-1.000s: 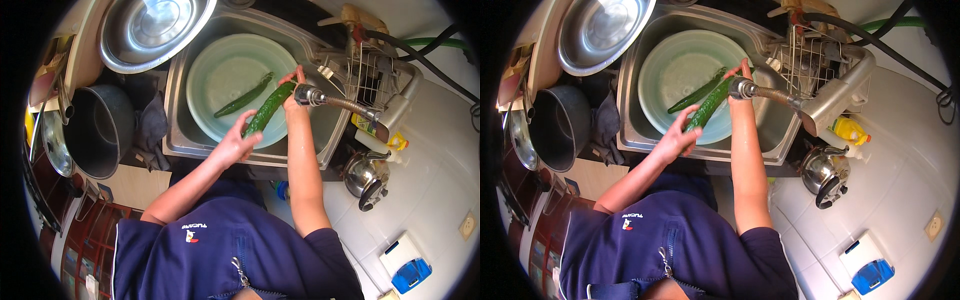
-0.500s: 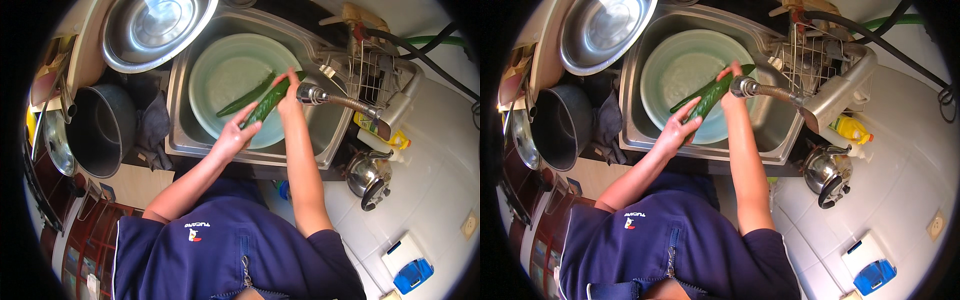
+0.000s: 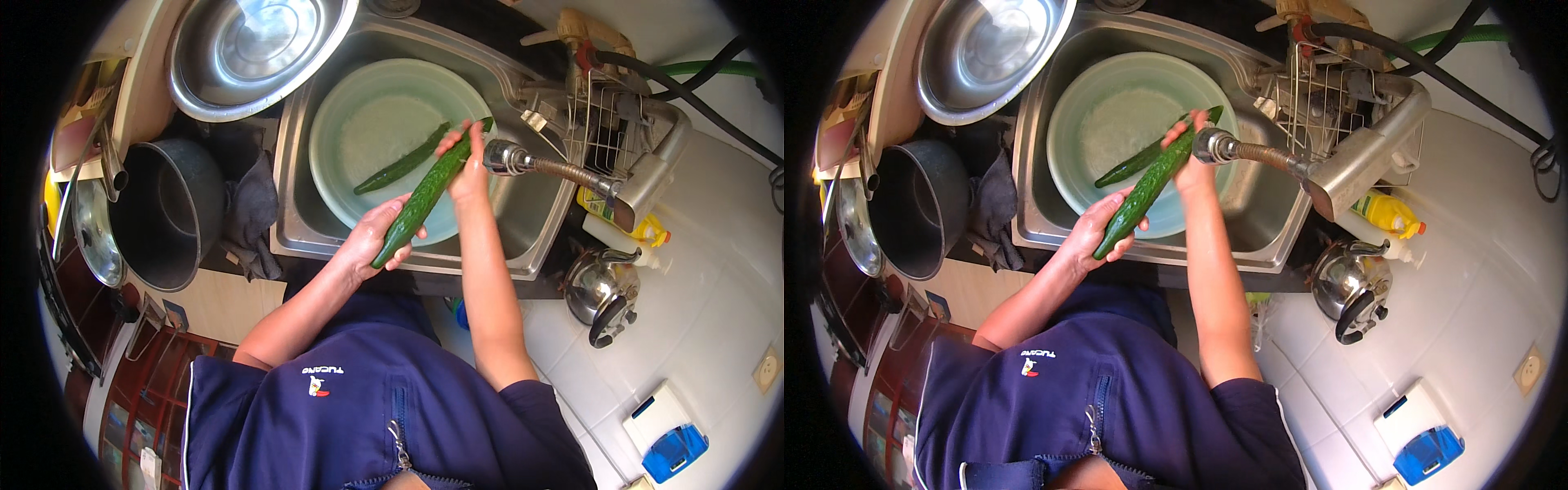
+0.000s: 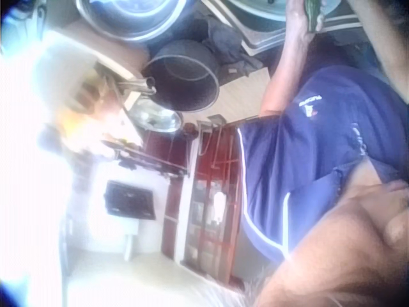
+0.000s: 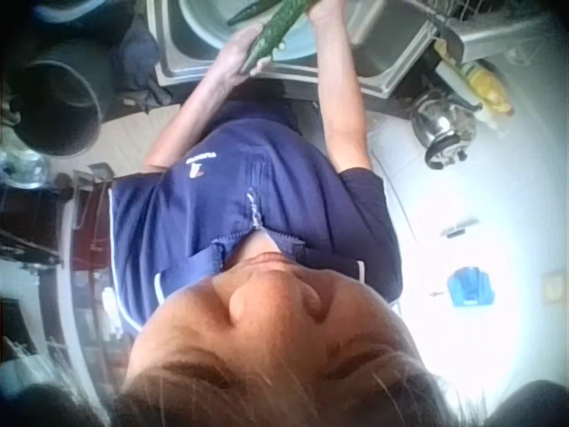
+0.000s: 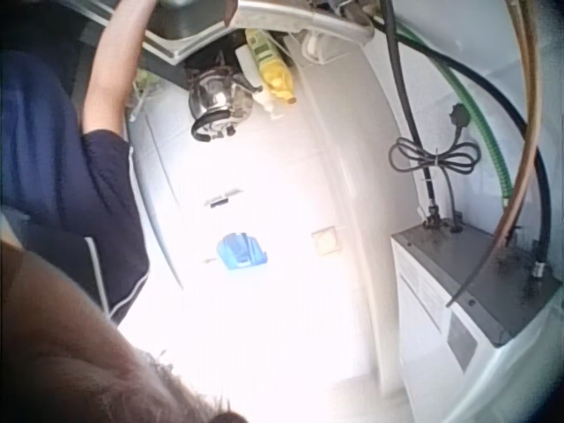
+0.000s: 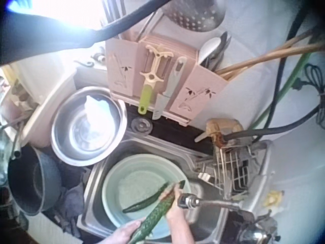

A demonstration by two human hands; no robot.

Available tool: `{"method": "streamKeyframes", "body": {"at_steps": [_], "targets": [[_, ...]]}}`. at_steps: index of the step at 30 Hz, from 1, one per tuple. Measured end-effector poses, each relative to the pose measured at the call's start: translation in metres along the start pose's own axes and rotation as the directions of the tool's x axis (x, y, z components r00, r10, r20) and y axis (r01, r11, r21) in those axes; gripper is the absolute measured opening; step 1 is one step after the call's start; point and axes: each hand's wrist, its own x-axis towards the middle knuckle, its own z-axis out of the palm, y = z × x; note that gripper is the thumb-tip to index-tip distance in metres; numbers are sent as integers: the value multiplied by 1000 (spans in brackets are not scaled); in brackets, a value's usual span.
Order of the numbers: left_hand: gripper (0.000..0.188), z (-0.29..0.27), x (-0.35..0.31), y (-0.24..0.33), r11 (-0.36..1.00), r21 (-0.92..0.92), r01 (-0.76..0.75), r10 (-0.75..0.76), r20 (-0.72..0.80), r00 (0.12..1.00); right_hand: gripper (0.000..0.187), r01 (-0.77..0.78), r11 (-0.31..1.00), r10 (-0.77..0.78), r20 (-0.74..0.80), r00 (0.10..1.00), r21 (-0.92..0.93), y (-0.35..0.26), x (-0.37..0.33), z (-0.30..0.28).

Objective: The person washes cucumbers in a basin of water in a sink, rubbing their surfaces by hand, and then places one on a dish rack.

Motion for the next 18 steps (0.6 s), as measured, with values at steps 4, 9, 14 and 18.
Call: {"method": "streamKeyframes", "body": {"at_steps": [4,9,14,18], "targets": [[46,1,2,1,982,188,-22,42,-104,994,28,-230,965,229,-23,973,-127,45,-53,6],[47,-5,2,-2,752,659,12,100,-132,986,24,-117,891,47,-168,985,-438,51,-41,9],[50,-7,-29,1,906,420,53,-83,53,995,36,-110,961,108,-23,994,-253,-30,17,-7],[53,-23,-21,-16,848,525,74,-53,-56,997,51,-97,985,126,217,968,-143,-33,4,11]]}}
